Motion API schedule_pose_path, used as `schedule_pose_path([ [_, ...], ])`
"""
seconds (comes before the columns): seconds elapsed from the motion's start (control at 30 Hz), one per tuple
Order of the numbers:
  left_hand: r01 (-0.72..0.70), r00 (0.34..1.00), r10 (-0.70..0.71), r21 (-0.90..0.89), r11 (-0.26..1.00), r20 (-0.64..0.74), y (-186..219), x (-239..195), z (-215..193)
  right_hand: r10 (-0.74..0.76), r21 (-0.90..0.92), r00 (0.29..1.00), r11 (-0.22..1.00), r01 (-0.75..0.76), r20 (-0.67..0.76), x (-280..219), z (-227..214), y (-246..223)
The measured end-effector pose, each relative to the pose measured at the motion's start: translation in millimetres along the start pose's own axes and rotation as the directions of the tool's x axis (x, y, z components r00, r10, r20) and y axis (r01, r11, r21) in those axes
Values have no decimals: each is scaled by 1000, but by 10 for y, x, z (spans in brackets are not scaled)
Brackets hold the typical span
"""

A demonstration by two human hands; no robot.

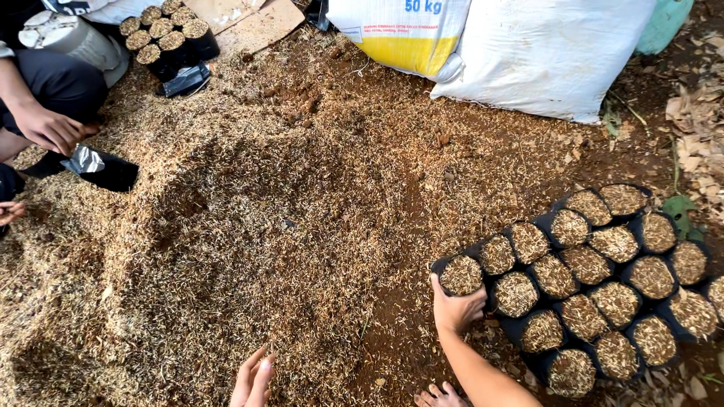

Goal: The person unfolds a black planting bag, scoops a soil mixture from a pile into the bag by hand until it is filled, sets the bag down, and mixes the pile of soil by hand.

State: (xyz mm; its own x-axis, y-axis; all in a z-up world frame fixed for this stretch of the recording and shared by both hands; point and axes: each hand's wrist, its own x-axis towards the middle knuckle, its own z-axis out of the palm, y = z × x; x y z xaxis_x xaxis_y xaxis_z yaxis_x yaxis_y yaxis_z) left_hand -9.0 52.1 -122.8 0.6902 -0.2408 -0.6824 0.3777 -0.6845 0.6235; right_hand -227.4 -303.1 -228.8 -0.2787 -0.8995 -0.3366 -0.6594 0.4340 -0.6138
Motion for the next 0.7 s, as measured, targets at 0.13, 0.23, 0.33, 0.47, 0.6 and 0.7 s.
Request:
schedule_pose_path([
  [0.13,-243,970,243,-7,970,-23,-50,-4,134,-143,73,989,987,140,44,-248,-368,26],
  [0.23,-159,987,160,-27,987,22,-196,125,141,-184,308,955,945,107,234,-425,-819,88],
  [0.33,-166,986,165,-45,985,-28,-425,292,156,-465,538,833,804,255,299,-269,-824,-392],
  [0.47,-142,990,144,-88,986,10,-710,443,299,-470,356,872,845,400,136,506,-424,-1495],
  [0.6,-163,987,163,-43,986,0,-395,293,364,-94,198,995,977,86,32,1338,-16,-1844],
  [0.7,-162,987,162,16,987,18,-155,255,408,-71,94,955,990,102,-288,1705,343,-1472],
])
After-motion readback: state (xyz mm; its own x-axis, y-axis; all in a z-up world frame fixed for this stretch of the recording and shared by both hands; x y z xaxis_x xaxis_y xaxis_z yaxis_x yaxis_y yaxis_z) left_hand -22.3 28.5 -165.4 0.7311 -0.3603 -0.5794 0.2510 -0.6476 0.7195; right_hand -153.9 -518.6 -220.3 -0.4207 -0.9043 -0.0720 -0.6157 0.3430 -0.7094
